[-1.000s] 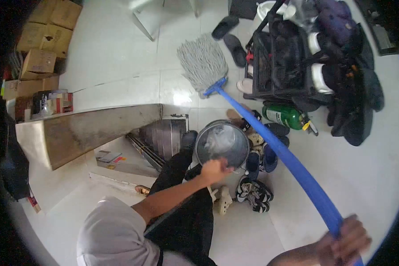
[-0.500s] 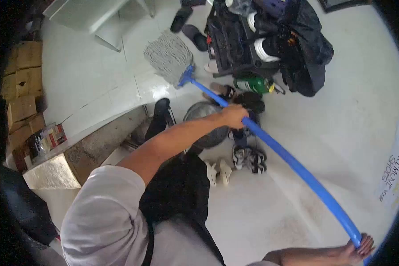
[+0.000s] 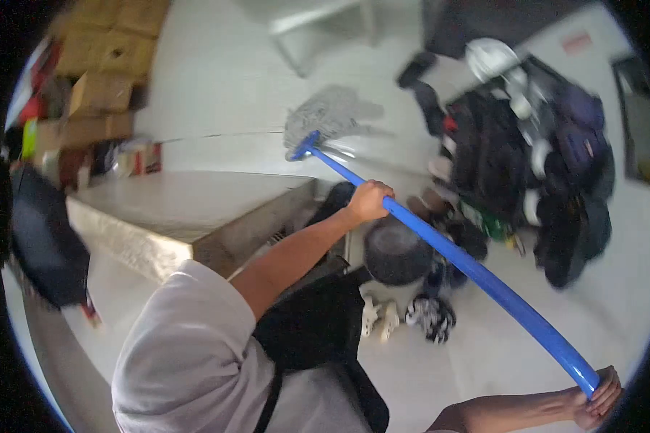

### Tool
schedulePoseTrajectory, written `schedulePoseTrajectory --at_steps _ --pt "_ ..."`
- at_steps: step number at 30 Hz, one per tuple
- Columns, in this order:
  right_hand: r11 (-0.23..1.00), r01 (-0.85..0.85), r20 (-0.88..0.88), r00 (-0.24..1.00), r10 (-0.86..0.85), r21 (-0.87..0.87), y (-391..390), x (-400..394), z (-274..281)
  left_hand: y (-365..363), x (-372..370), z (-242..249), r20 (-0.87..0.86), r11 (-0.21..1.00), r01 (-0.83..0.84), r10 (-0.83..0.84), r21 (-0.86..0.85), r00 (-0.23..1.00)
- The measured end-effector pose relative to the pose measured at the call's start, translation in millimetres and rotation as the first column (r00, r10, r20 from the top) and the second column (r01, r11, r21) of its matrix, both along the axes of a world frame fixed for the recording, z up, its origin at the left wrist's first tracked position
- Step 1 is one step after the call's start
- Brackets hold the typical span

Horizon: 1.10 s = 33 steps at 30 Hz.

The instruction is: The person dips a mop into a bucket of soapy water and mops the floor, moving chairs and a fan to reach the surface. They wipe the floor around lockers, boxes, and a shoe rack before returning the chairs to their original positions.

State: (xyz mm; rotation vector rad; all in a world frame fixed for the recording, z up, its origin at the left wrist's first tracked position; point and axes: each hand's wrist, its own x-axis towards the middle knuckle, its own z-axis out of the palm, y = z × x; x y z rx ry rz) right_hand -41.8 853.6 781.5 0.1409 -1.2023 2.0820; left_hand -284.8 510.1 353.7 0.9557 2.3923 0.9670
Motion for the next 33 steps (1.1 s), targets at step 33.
schedulePoseTrajectory --at_steps 33 --pt "0.94 0.187 0.361 0.887 -0.287 0.287 -98.3 -78.6 -79.6 -62.9 -47.2 151.5 0.29 0.891 0.451 -0.419 -0.053 0.861"
